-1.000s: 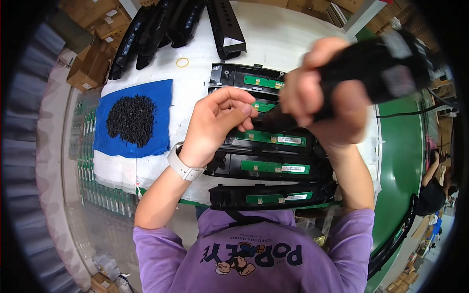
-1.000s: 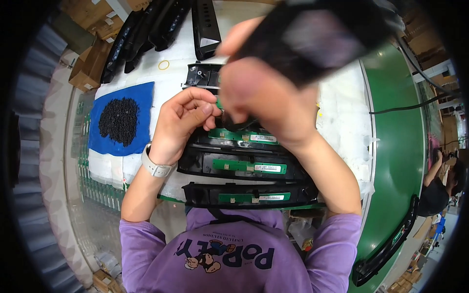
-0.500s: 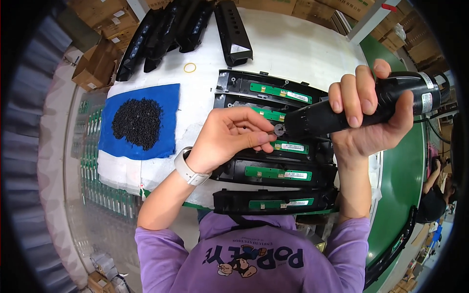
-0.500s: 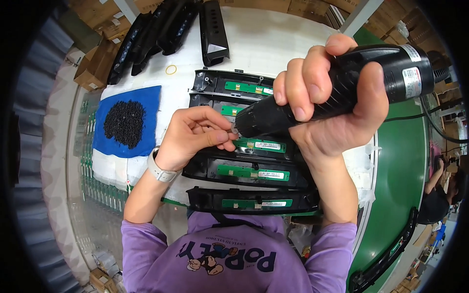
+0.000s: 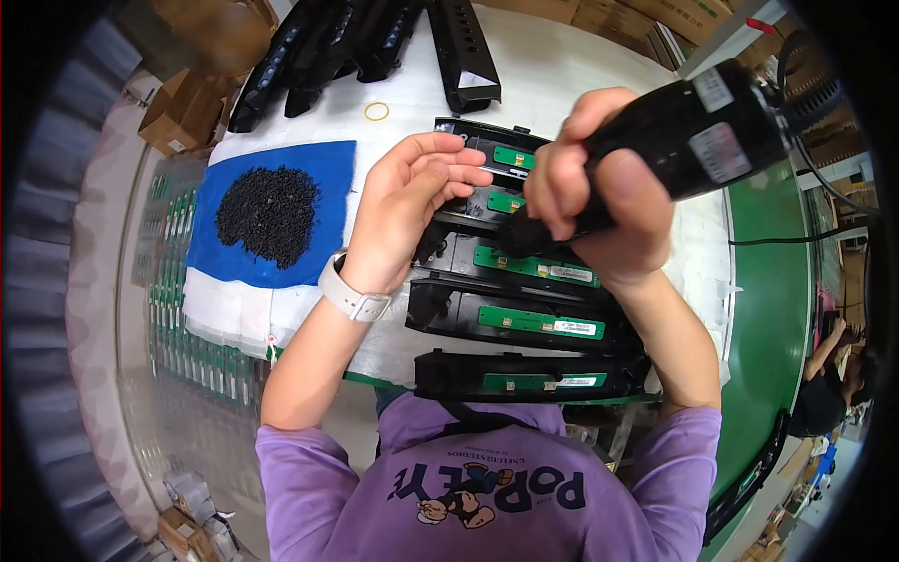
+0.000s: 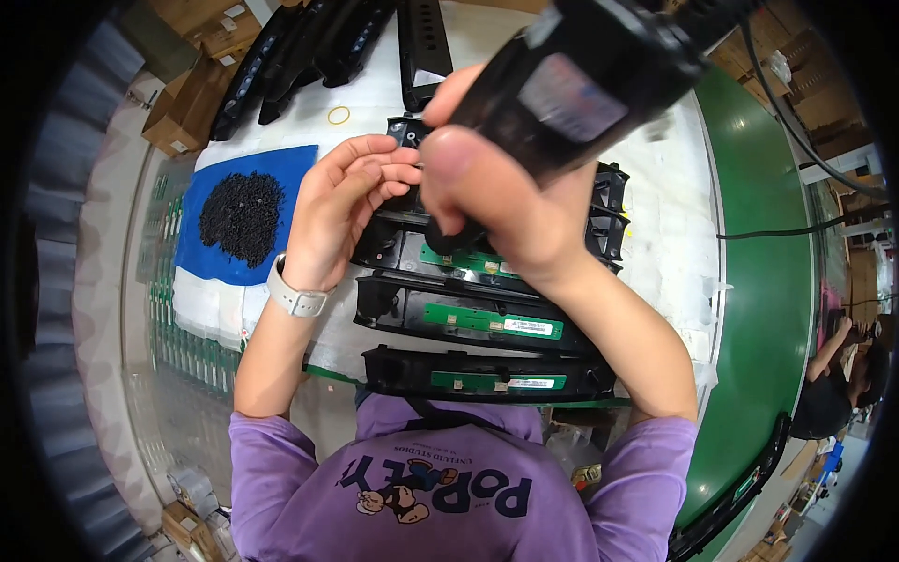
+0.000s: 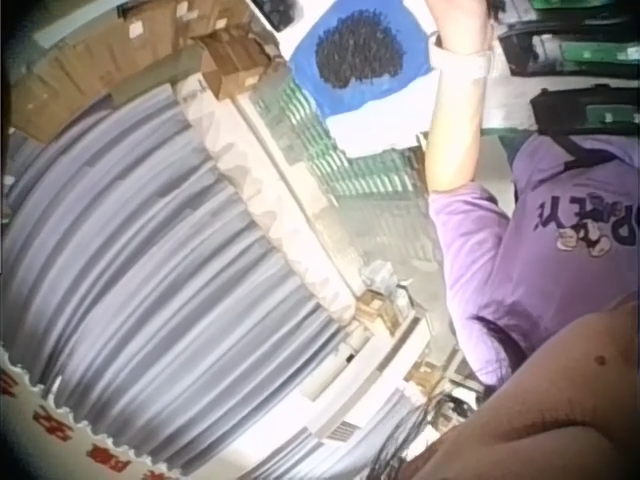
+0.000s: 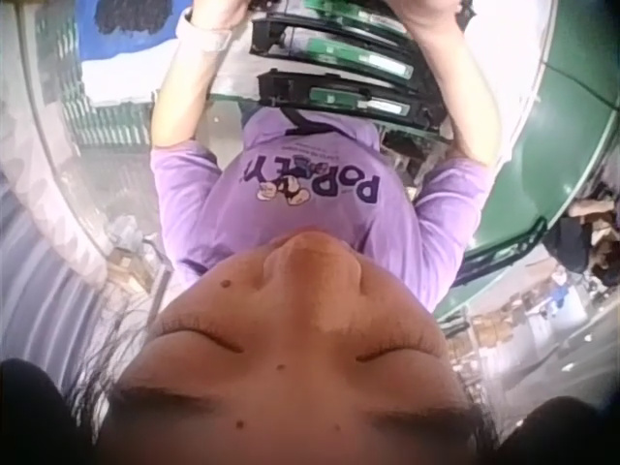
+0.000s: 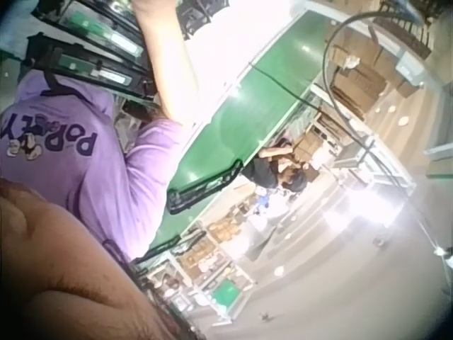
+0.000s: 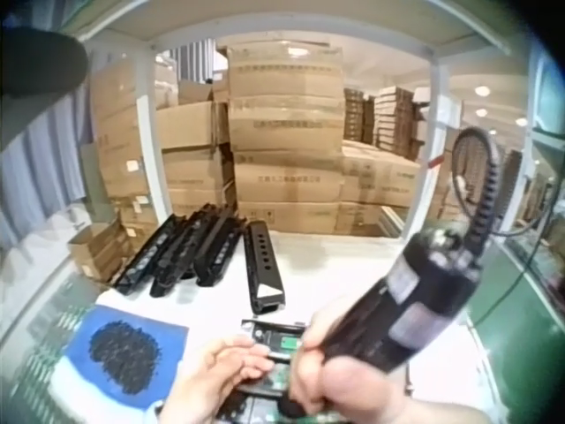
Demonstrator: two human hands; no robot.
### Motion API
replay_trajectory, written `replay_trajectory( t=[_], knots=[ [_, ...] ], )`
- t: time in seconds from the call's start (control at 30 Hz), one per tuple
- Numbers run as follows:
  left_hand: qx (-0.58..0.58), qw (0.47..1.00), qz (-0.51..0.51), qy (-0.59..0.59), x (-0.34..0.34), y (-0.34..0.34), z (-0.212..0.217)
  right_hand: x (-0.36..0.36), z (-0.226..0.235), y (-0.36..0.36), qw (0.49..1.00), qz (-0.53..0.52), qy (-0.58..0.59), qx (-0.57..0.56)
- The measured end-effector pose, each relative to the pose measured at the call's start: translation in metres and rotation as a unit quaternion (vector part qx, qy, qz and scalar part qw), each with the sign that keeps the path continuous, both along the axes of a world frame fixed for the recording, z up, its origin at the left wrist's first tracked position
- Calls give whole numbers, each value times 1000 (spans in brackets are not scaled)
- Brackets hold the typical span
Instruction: Assembling toner cartridges by installing electronic boards and components using an electric screwdriver.
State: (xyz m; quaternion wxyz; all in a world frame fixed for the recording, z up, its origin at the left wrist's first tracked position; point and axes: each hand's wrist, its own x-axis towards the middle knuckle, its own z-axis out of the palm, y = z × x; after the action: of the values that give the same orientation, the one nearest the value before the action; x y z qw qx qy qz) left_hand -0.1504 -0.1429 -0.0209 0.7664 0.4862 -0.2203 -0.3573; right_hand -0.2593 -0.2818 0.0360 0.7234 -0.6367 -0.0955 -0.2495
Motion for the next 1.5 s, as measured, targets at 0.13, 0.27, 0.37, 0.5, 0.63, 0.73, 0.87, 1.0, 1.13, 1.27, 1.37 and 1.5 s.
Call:
replay_trajectory(
  t=[0.13,0.27,0.37,0.5,0.63,0.73,0.87,1.0,1.13,1.27,1.37,1.5],
  knots=[
    [-4,1000,14,-20,-2,2,9,9,-4,12,999,22,21,-14],
    [2,1000,6,10,-2,3,8,12,-5,18,999,24,26,-15],
    [6,1000,-2,1,-1,1,3,15,-11,21,998,45,-2,-34],
    [9,1000,14,0,1,0,-4,17,-15,27,997,60,-15,-50],
    [16,1000,-2,-2,6,-5,-17,21,-19,32,995,73,-37,-62],
    [34,999,0,-28,4,-5,-19,21,-19,30,994,75,-49,-67],
    [53,946,1,320,10,-7,-6,22,-11,19,990,110,-44,-81],
    [17,1000,16,-8,-2,-1,0,14,8,-1,993,121,-7,3],
    [0,996,-71,-60,-4,0,2,5,29,-21,973,150,-157,82],
    [0,997,-82,-8,-9,0,1,-8,33,-34,966,121,-163,157],
    [48,993,-104,-8,-16,-1,5,-14,31,-37,967,94,-157,179],
    [39,993,-92,-68,-18,-1,-1,-14,27,-37,965,81,-154,197]
  ],
)
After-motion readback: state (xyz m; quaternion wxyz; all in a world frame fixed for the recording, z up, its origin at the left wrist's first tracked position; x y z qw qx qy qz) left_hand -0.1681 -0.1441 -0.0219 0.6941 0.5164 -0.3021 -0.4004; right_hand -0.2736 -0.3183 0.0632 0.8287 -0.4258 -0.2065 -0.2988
